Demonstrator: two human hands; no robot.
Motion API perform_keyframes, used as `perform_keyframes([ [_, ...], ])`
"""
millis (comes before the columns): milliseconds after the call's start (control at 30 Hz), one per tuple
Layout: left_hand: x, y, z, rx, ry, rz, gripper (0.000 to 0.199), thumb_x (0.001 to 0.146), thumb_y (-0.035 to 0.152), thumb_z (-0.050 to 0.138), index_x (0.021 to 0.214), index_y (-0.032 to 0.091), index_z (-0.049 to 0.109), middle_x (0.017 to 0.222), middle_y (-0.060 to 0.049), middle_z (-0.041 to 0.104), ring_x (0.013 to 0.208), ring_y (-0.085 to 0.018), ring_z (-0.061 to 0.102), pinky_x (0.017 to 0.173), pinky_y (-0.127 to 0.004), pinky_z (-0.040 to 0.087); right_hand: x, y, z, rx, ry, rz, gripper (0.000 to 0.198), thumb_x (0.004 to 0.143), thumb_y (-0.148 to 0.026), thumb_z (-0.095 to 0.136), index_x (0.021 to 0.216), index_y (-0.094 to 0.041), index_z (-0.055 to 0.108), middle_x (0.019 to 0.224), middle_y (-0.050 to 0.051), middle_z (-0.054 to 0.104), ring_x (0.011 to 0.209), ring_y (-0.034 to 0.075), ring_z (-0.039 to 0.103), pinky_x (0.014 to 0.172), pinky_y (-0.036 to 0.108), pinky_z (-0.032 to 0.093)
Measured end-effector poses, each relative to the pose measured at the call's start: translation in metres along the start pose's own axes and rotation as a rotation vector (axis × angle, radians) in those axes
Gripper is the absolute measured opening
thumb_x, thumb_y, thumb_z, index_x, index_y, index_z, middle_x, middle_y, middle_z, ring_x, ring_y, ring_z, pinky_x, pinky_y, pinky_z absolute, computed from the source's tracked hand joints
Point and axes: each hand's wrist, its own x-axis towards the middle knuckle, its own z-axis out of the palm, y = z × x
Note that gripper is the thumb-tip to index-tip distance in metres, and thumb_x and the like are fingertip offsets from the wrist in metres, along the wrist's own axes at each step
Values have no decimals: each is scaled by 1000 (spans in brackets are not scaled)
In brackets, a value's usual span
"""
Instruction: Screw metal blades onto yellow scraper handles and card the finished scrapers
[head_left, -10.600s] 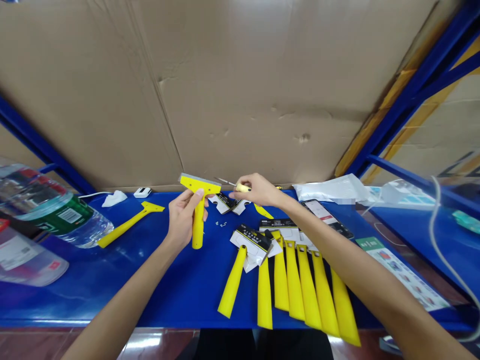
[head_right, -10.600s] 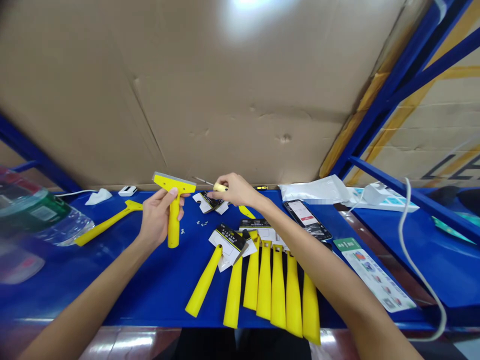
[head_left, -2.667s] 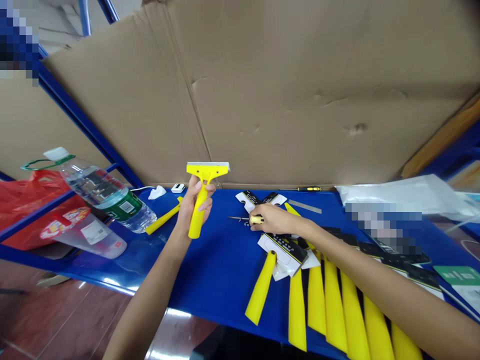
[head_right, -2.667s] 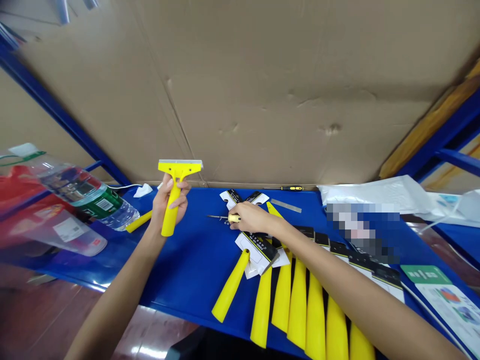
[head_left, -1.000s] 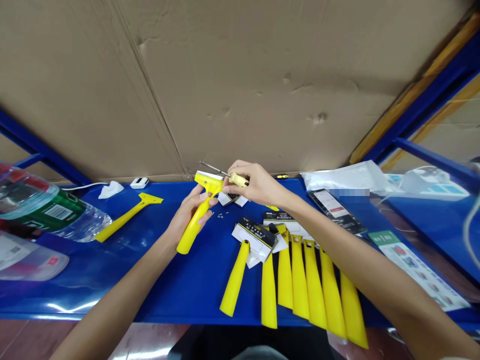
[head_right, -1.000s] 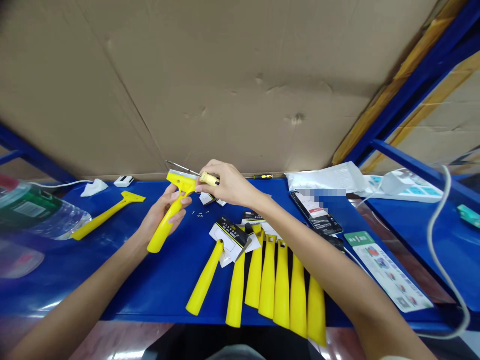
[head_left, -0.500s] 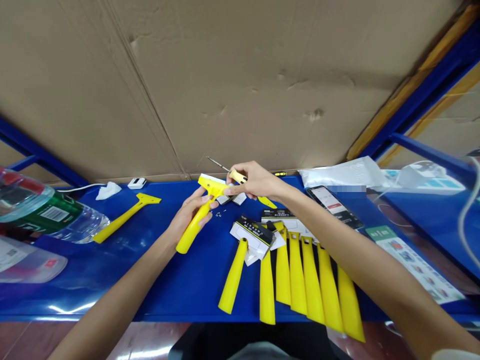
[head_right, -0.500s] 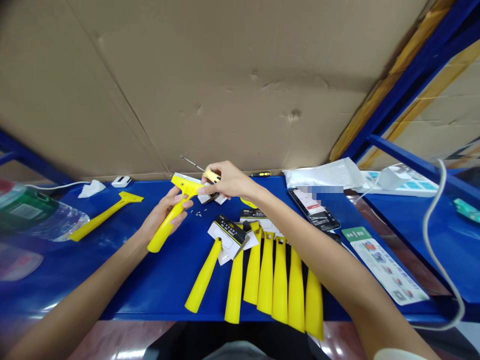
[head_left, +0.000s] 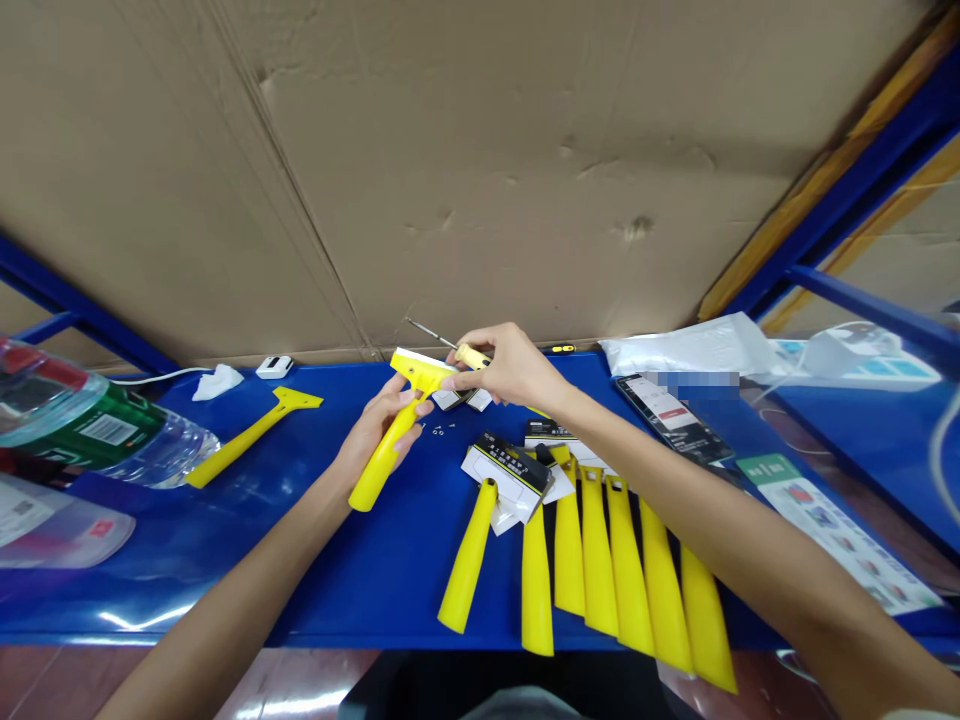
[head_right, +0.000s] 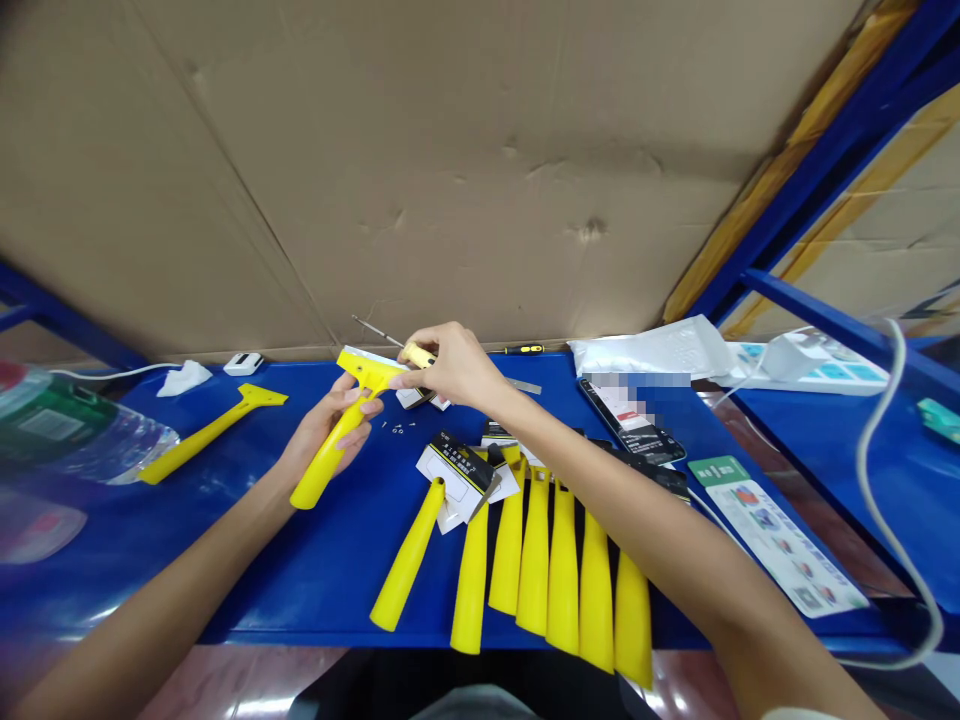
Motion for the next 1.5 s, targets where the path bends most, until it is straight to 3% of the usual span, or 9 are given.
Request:
perform_keyframes([
  [200,-3,-2,0,51,-7,-28,40,84,18,79,120,18,64,92,-2,64,66,-9,61,34,-10,39,4,7,-9,157,-149,58,38,67,-36,96,91,-19,72,79,-3,67,44,6,49,37,23,37],
  [367,-5,1,1,107,-27,-78,42,85,20,78,124,16,63,84,-1,63,54,-7,55,34,-11,40,3,11,-7,212,-165,105,39,67,-36,97,91,-20,70,73,-5,64,43,6,47,37,22,36],
  [500,-4,0,0,39,-26,-72,47,86,17,77,130,20,60,91,-2,64,56,-6,56,35,-10,39,4,10,-5,107,-143,79,41,71,-43,96,91,-20,69,66,-5,61,44,8,48,38,23,36],
  [633,-4,4,0,-96,-19,-24,50,86,12,76,131,26,58,106,-3,64,68,-6,62,36,-7,38,4,0,-12,-55,-46,39,50,74,-52,93,102,-19,69,87,2,71,51,10,55,44,26,41],
  [800,-5,15,-3,-99,10,47,39,86,14,78,119,25,59,104,-2,63,65,-5,59,36,-8,38,-7,-20,-38,-244,146,-161,36,103,-49,61,119,-17,60,111,14,73,89,22,69,73,35,56],
  [933,-4,23,-6,-120,21,114,36,87,14,77,115,25,59,104,-2,62,67,-5,60,39,-7,39,-22,-40,-64,-378,120,-450,29,101,-41,66,123,-22,72,124,12,75,110,28,72,93,43,58],
  [1033,-4,26,-7,-146,32,144,32,88,12,76,111,24,58,103,-1,62,69,-5,61,39,-7,39,-34,-56,-74,-398,185,-526,23,97,-38,75,115,-26,80,115,7,82,101,28,77,90,43,60],
  [1167,-4,26,-7,-136,44,152,33,88,11,75,114,24,58,108,-2,63,74,-6,64,40,-8,40,-43,-67,-73,-421,148,-588,14,99,-36,73,105,-30,83,109,4,84,98,29,80,88,43,62],
  [1500,-1,21,-7,-78,51,134,41,88,14,78,123,24,60,104,-2,65,69,-5,62,40,-8,40,-34,-57,-61,-459,26,-611,19,102,-37,69,109,-26,83,111,8,84,98,26,79,90,39,61],
])
